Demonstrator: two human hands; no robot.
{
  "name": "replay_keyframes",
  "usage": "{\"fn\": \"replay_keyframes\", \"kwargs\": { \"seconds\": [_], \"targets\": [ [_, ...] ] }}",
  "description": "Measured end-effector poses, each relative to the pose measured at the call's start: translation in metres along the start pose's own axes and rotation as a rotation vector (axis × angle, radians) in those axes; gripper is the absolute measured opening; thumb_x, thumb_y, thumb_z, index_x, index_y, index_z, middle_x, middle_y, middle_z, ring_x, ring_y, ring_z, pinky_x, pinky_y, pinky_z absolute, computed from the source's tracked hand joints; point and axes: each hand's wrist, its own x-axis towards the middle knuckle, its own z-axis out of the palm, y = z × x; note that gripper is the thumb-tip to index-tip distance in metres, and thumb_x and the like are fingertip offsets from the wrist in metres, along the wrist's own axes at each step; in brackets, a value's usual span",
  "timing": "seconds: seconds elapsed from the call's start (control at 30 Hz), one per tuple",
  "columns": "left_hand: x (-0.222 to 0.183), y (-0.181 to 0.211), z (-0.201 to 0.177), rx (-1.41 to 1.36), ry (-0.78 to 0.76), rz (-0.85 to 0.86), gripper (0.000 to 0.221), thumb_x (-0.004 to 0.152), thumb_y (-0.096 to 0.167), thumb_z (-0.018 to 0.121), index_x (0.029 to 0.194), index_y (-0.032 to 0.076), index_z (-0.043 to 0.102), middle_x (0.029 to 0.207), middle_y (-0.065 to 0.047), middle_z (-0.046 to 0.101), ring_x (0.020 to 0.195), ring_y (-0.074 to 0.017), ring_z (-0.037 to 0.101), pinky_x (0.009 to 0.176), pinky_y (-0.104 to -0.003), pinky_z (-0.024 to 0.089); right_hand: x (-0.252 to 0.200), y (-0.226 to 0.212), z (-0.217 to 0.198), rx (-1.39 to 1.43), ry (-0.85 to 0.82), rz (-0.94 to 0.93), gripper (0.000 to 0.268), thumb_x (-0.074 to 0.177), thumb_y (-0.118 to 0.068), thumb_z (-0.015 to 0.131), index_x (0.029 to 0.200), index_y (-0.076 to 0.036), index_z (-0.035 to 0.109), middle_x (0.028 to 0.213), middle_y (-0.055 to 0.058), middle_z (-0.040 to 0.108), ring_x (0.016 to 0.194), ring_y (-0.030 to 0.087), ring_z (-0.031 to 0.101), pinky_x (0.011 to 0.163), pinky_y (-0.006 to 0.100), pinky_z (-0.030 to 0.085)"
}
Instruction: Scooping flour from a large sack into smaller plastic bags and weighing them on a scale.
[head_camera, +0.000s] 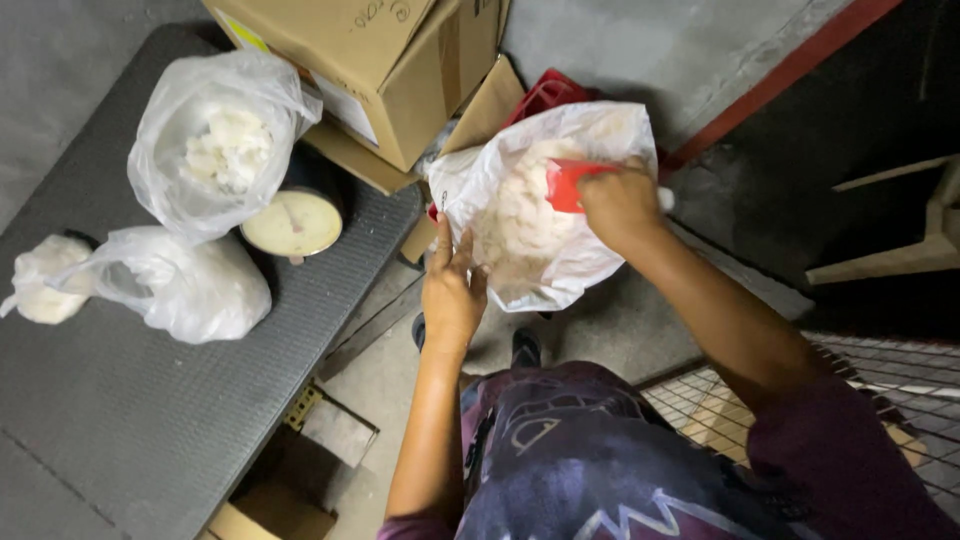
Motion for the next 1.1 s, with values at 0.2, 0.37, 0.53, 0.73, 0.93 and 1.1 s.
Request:
{"fn": "replay_keyframes", "kwargs": {
  "seconds": [0.2, 0.37, 0.53, 0.73, 0.93, 1.1],
  "targets": [
    [-0.003, -0.010, 0.008, -0.023, -0.075, -0.056, 0.055, 0.076, 0.001, 0.073, 0.131, -0.001, 0.068, 0.161, -0.027, 0.038, 0.113, -0.0406, 0.067, 0.097, -0.043, 0.056, 0.036, -0.010, 0.089, -0.108, 0.193, -0.307, 0.012, 0.081, -0.020, 0.061, 0.078, -0.017, 0.072, 0.066, 0.006, 0.071, 0.063, 0.022, 0.070, 0.085, 0.045, 0.050],
    [-0.002, -0.001, -0.001, -0.047, -0.022, -0.023, 0.052, 0.079, 0.007, 0.077, 0.130, -0.002, 0.068, 0.159, -0.026, 0.040, 0.111, -0.0403, 0.067, 0.095, -0.042, 0.054, 0.023, -0.003, -0.013, -0.107, 0.082, -0.414, 0.014, 0.086, -0.019, 0.059, 0.080, -0.017, 0.072, 0.066, 0.006, 0.070, 0.063, 0.022, 0.069, 0.082, 0.040, 0.049],
    [0.001, -0.002, 0.003, -0.060, -0.013, -0.023, 0.052, 0.080, 0.008, 0.078, 0.130, -0.002, 0.068, 0.157, -0.024, 0.042, 0.110, -0.0405, 0.066, 0.096, -0.042, 0.054, 0.046, -0.004, 0.002, -0.183, 0.075, -0.351, 0.013, 0.089, -0.019, 0.062, 0.084, -0.017, 0.074, 0.061, 0.006, 0.067, 0.059, 0.022, 0.068, 0.085, 0.042, 0.051],
    [0.002, -0.005, 0.005, -0.060, 0.032, 0.021, 0.056, 0.076, 0.006, 0.077, 0.130, -0.003, 0.068, 0.156, -0.024, 0.043, 0.114, -0.0404, 0.066, 0.098, -0.042, 0.053, 0.044, -0.037, 0.034, 0.258, 0.165, -0.047, 0.020, 0.072, -0.032, 0.080, 0.074, -0.014, 0.074, 0.069, 0.014, 0.070, 0.069, 0.035, 0.069, 0.077, 0.049, 0.050],
    [0.004, -0.002, 0.002, -0.091, 0.001, 0.004, 0.053, 0.079, 0.005, 0.078, 0.130, -0.003, 0.068, 0.158, -0.022, 0.043, 0.111, -0.0385, 0.066, 0.097, -0.040, 0.053, 0.021, -0.009, -0.037, 0.181, -0.003, -0.080, 0.020, 0.081, -0.035, 0.080, 0.086, -0.015, 0.078, 0.076, 0.015, 0.072, 0.071, 0.037, 0.067, 0.078, 0.047, 0.051],
    [0.004, -0.002, -0.004, -0.092, -0.041, 0.004, 0.054, 0.079, 0.006, 0.078, 0.130, -0.003, 0.067, 0.160, -0.019, 0.043, 0.109, -0.0360, 0.067, 0.097, -0.040, 0.054, 0.015, -0.022, -0.070, -0.013, -0.241, -0.034, 0.019, 0.083, -0.036, 0.076, 0.093, -0.020, 0.080, 0.076, 0.013, 0.075, 0.075, 0.031, 0.073, 0.090, 0.049, 0.049]
  ]
}}
